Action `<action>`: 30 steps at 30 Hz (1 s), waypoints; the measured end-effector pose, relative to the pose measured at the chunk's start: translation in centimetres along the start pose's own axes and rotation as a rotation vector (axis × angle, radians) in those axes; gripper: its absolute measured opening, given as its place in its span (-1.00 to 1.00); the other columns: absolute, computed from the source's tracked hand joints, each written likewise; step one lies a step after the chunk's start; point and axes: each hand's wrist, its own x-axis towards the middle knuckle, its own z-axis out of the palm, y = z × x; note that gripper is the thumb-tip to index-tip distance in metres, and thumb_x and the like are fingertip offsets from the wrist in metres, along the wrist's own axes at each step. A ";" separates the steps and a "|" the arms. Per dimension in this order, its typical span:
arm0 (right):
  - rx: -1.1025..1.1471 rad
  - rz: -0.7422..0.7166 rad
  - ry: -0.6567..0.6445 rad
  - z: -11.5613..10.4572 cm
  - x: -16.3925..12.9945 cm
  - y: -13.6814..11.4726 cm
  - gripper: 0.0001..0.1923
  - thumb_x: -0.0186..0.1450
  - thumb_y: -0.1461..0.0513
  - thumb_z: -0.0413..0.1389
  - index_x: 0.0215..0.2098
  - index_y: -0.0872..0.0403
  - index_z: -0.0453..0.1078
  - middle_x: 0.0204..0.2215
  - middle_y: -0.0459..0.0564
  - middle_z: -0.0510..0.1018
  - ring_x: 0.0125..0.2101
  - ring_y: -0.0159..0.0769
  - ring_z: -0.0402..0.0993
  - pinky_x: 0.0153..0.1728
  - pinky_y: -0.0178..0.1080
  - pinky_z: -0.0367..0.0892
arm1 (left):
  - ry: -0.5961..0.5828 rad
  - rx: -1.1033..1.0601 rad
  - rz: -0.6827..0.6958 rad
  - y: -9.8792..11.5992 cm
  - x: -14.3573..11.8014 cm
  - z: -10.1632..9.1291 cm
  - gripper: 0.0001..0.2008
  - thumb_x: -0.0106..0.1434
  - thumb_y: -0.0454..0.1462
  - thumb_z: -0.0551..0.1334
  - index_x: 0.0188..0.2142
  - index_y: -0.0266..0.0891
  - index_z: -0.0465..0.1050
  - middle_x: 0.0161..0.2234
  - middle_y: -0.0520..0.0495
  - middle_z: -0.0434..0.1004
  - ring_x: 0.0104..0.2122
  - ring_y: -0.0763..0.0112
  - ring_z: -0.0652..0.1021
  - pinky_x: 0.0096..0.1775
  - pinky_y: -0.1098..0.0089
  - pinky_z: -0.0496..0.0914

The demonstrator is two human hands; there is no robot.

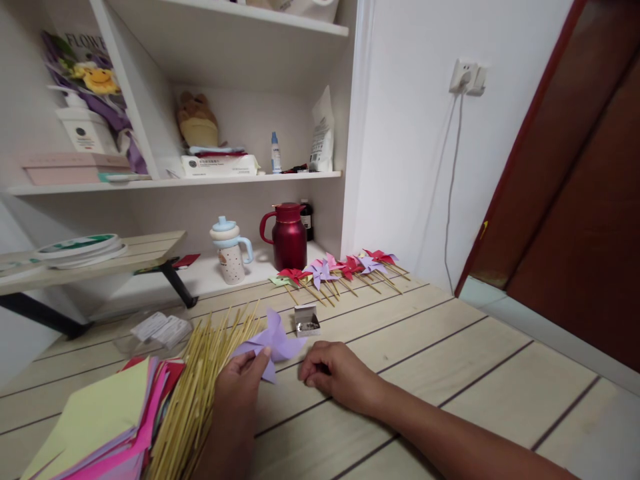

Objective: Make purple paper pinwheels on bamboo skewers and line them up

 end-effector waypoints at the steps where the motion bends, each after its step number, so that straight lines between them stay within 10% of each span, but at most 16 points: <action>1: 0.000 0.002 0.000 0.0 0.0 0.0 -0.76 0.12 0.48 0.15 -0.39 0.08 0.57 -0.43 -0.09 0.51 -0.42 -0.39 0.43 -0.36 -0.40 0.30 | 0.001 0.002 -0.003 0.0 0.1 0.0 -0.66 -0.19 -0.09 0.42 -0.44 -0.26 0.58 -0.58 0.02 0.59 -0.44 0.23 0.57 -0.29 0.28 0.37; 30: 0.015 -0.020 0.012 0.1 0.1 0.0 -0.73 0.09 0.52 0.12 -0.46 0.08 0.55 -0.46 -0.11 0.53 -0.42 -0.38 0.43 -0.34 -0.40 0.30 | 0.021 0.019 0.055 1.1 -1.0 0.3 -0.85 -0.11 -0.19 0.39 -0.54 -0.19 0.52 -0.57 -0.01 0.60 -0.35 0.15 0.62 -0.22 0.23 0.43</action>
